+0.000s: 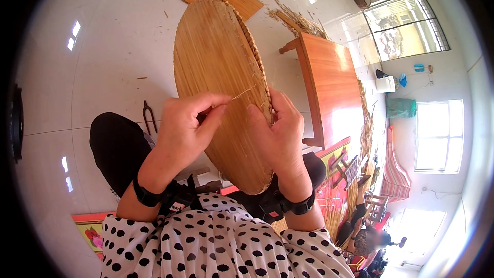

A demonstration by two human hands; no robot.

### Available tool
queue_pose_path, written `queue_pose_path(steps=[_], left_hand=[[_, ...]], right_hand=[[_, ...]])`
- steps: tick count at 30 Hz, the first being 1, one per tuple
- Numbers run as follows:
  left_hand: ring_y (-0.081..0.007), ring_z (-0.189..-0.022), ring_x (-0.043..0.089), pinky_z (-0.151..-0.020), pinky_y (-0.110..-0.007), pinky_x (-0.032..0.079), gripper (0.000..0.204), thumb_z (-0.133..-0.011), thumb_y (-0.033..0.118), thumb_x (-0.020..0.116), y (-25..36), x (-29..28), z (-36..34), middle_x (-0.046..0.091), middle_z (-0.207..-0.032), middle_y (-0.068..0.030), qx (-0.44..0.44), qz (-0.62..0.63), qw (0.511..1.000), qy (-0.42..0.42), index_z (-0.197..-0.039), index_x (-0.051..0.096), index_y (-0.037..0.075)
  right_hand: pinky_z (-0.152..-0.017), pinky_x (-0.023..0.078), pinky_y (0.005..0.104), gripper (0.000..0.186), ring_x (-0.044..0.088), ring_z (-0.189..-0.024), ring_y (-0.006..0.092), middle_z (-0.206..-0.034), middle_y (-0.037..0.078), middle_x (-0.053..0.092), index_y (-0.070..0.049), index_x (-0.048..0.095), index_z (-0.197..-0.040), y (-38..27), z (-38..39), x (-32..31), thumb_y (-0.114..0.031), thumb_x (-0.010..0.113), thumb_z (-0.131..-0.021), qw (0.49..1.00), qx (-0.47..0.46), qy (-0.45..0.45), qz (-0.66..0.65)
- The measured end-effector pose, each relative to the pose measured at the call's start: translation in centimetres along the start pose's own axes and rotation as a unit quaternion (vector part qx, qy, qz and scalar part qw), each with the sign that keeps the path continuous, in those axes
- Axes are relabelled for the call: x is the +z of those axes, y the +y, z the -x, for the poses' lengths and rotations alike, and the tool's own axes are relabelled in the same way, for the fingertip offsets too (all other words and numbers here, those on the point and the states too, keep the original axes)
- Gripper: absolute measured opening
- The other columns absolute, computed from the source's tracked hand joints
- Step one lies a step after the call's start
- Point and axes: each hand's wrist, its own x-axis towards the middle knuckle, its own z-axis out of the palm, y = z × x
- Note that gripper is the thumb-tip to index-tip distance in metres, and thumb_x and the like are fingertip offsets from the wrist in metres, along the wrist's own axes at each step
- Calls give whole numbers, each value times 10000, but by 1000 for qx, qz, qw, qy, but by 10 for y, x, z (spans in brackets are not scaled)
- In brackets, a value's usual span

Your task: The person stitches the edge of a circular bamboo fan using a needle and thread, then uses pliers to trim a piece of thread.

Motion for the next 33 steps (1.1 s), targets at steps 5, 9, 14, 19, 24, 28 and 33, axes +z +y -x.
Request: queue_pose_path(steps=[5,9,14,19,24,28,33], left_hand=[[-282,-550,628,-488,-326,465,72,-777,22,668,0,0,2,618,-634,-150,-9,10,1000,8,-849,665,14],[-277,-542,627,-483,-319,464,69,-773,17,669,0,0,2,616,-625,-147,-14,16,1000,9,-841,664,12],[-280,-541,627,-480,-316,464,62,-770,12,667,1,-2,2,615,-625,-153,-14,10,1000,7,-832,660,6],[-283,-545,629,-482,-316,467,59,-768,10,668,3,-3,1,614,-626,-157,-18,8,1000,7,-825,657,3],[-283,-544,628,-485,-316,469,60,-766,5,667,3,-3,0,613,-624,-156,-1,11,1000,10,-825,657,3],[-286,-545,623,-486,-316,462,58,-769,3,662,4,-5,1,610,-627,-156,-3,5,1000,6,-826,653,3],[-290,-538,608,-486,-315,451,58,-773,4,655,13,-12,4,602,-629,-157,-16,-17,1000,-6,-831,649,2]], right_hand=[[-798,467,235,321,576,-908,86,-1006,68,632,66,553,-1171,-2,1,1,-26,588,-866,1000,7,-1,26],[-794,468,233,325,578,-906,85,-1004,67,630,68,553,-1172,2,1,1,-18,593,-861,1000,0,2,7],[-800,469,234,336,579,-912,88,-1016,70,629,68,549,-1181,-2,1,3,-12,595,-858,1000,3,6,-9],[-806,468,234,343,580,-918,90,-1027,74,628,71,545,-1186,-1,1,3,-9,593,-857,1000,8,0,0],[-807,466,232,346,579,-920,88,-1027,73,629,71,544,-1189,-3,1,3,-5,593,-855,1000,9,3,-6],[-807,465,229,350,580,-914,87,-1022,73,632,70,544,-1190,-3,2,4,-1,594,-851,1000,3,2,-18],[-787,476,252,359,591,-916,128,-1019,87,622,44,564,-1175,-8,7,9,-21,613,-825,1000,14,8,-9]])
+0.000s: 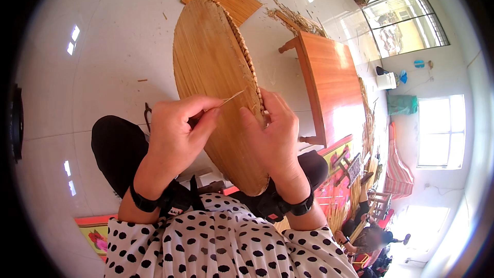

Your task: The person stitches the edge of a circular bamboo fan using a needle and thread, then uses pliers to trim a piece of thread.

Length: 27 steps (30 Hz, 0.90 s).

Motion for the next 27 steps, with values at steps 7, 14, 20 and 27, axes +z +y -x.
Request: queue_pose_path(steps=[7,14,20,27], left_hand=[[-133,-491,537,-479,-231,397,83,-804,-24,625,18,-29,12,584,-594,-80,-66,-40,997,-9,-877,661,-14],[-64,-572,543,-529,-190,410,136,-816,-47,616,22,-78,41,628,-668,-49,-104,-100,989,-44,-938,674,-29],[-54,-546,497,-507,-180,371,155,-806,-55,622,15,-110,80,604,-665,-15,-142,-129,980,44,-943,689,-28],[-53,-535,480,-477,-188,352,120,-839,-30,613,13,-115,108,568,-647,-5,-154,-131,971,131,-943,673,-37]], right_hand=[[-740,500,302,511,583,-932,211,-1165,140,543,2,543,-1227,-12,13,12,-66,678,-739,994,-60,-57,-74],[-825,492,351,660,566,-975,301,-1242,206,458,16,473,-1284,-17,38,36,-59,703,-670,965,-113,-139,-190],[-912,453,377,719,515,-1081,354,-1245,221,426,21,429,-1327,-21,53,72,-53,678,-657,941,-168,-151,-253],[-876,477,380,718,528,-1049,351,-1211,209,432,37,453,-1307,-26,57,89,-39,680,-630,929,-187,-154,-280]])
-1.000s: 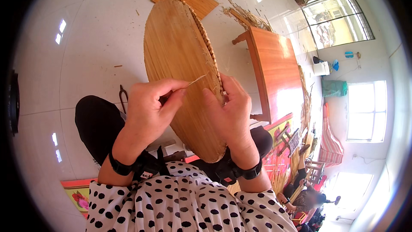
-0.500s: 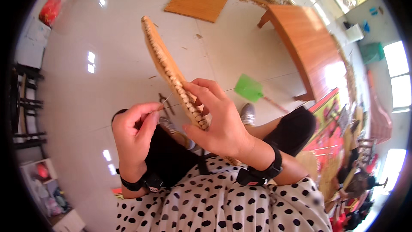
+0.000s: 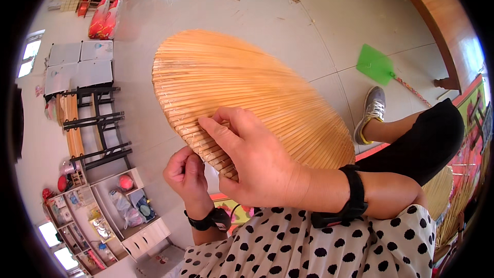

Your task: The person stitches the edge of a circular bamboo fan using a needle and thread, then uses pliers to trim a piece of thread.

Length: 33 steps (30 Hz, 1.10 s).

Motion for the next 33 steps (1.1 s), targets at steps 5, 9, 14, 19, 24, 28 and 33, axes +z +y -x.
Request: queue_pose_path(steps=[5,9,14,19,24,28,33], left_hand=[[-68,-549,488,-486,-196,362,114,-870,2,606,8,11,5,571,-672,-19,3,4,999,37,-963,653,-45],[-72,-554,490,-490,-198,367,112,-883,25,605,13,16,4,573,-679,-24,6,-6,999,44,-966,643,-41],[-67,-545,478,-488,-194,363,107,-890,46,610,17,26,0,562,-667,-20,39,-26,996,70,-944,631,-44],[-61,-536,462,-482,-190,352,109,-894,47,606,17,33,0,559,-663,-22,35,14,996,79,-939,618,-51],[-56,-554,464,-499,-189,356,91,-895,22,586,15,42,-6,566,-684,-21,21,36,996,77,-938,614,-53],[-54,-574,468,-519,-188,363,82,-891,-7,564,29,41,-5,575,-707,-24,0,51,995,84,-934,615,-55],[-52,-564,464,-504,-189,359,80,-890,-16,557,24,48,-11,574,-701,-22,6,59,995,75,-925,619,-52]], right_hand=[[-896,463,412,700,491,-1082,386,-1187,225,446,56,468,-1261,1,-3,-3,-51,678,-602,999,8,-7,-46],[-903,462,412,709,493,-1086,378,-1198,223,444,59,480,-1252,1,-5,-9,-78,708,-595,999,9,-12,-49],[-828,497,379,676,522,-1044,346,-1196,201,456,40,509,-1252,-2,-7,-13,-62,691,-610,999,21,-4,-47],[-925,454,405,702,494,-1091,377,-1214,225,447,68,483,-1259,-1,-8,-14,-99,704,-614,999,16,-11,-35],[-862,486,370,676,534,-1037,333,-1207,190,464,36,528,-1251,1,-8,-14,-32,671,-594,1000,17,17,-16],[-856,486,366,682,535,-1042,331,-1212,189,467,36,530,-1252,-5,-9,-12,-27,676,-589,999,15,17,-28],[-857,486,366,676,537,-1041,336,-1203,188,480,34,534,-1248,-1,-8,-14,-29,676,-591,1000,15,24,-13]])
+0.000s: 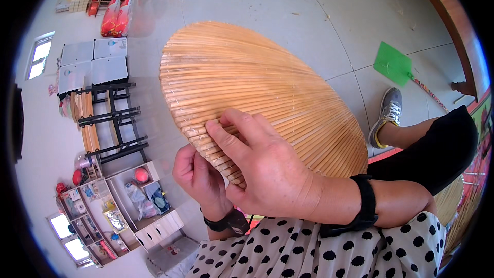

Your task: The person stitches the edge of a circular bamboo fan using a needle and thread, then uses pliers to trim a piece of thread.

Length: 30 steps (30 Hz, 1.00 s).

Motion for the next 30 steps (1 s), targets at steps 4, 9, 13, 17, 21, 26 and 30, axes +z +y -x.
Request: queue_pose_path(steps=[4,9,13,17,21,26,30], left_hand=[[-48,-549,457,-487,-188,352,76,-892,-15,555,5,3,-1,569,-688,-17,4,-11,1000,1,-916,619,-47],[-44,-546,455,-484,-189,352,60,-899,-16,541,10,5,-2,559,-677,-14,-1,-33,999,1,-899,598,-35],[-46,-547,457,-489,-193,356,50,-904,-21,525,20,8,-6,552,-670,-13,-18,-83,996,-7,-921,571,-29],[-58,-565,481,-515,-197,383,39,-912,-15,517,22,6,-8,558,-672,-17,-8,-71,997,-35,-935,548,-20],[-70,-586,509,-542,-198,412,14,-914,-11,527,16,2,-7,568,-675,-29,30,-91,993,-68,-923,538,-14],[-70,-586,515,-547,-199,422,6,-910,-16,540,18,3,-7,573,-668,-33,49,-99,990,-85,-916,539,-14],[-64,-580,511,-539,-196,421,20,-913,-11,543,23,8,-9,574,-669,-32,38,-114,988,-94,-898,531,-12]], right_hand=[[-860,485,374,667,539,-1038,345,-1194,187,488,31,541,-1241,-2,0,0,-36,679,-591,1000,-5,1,1],[-868,482,388,672,537,-1051,360,-1193,192,491,24,531,-1248,-2,2,2,-37,679,-596,1000,-9,0,2],[-911,466,407,738,492,-1089,381,-1220,221,457,45,454,-1292,0,0,-1,-38,670,-591,1000,3,-9,-1],[-916,464,406,727,484,-1109,385,-1218,224,457,41,451,-1295,-3,0,-2,-31,662,-603,1000,12,7,-20],[-913,468,400,705,489,-1109,384,-1203,218,462,40,477,-1279,0,1,-5,-17,649,-598,1000,-9,-17,-5],[-898,480,385,700,540,-1072,350,-1210,191,466,18,518,-1262,-2,1,-12,-5,627,-570,1000,-5,-10,-3],[-896,481,390,673,514,-1089,366,-1196,199,473,21,513,-1261,-4,2,-17,-31,642,-602,1000,-6,-13,23]])
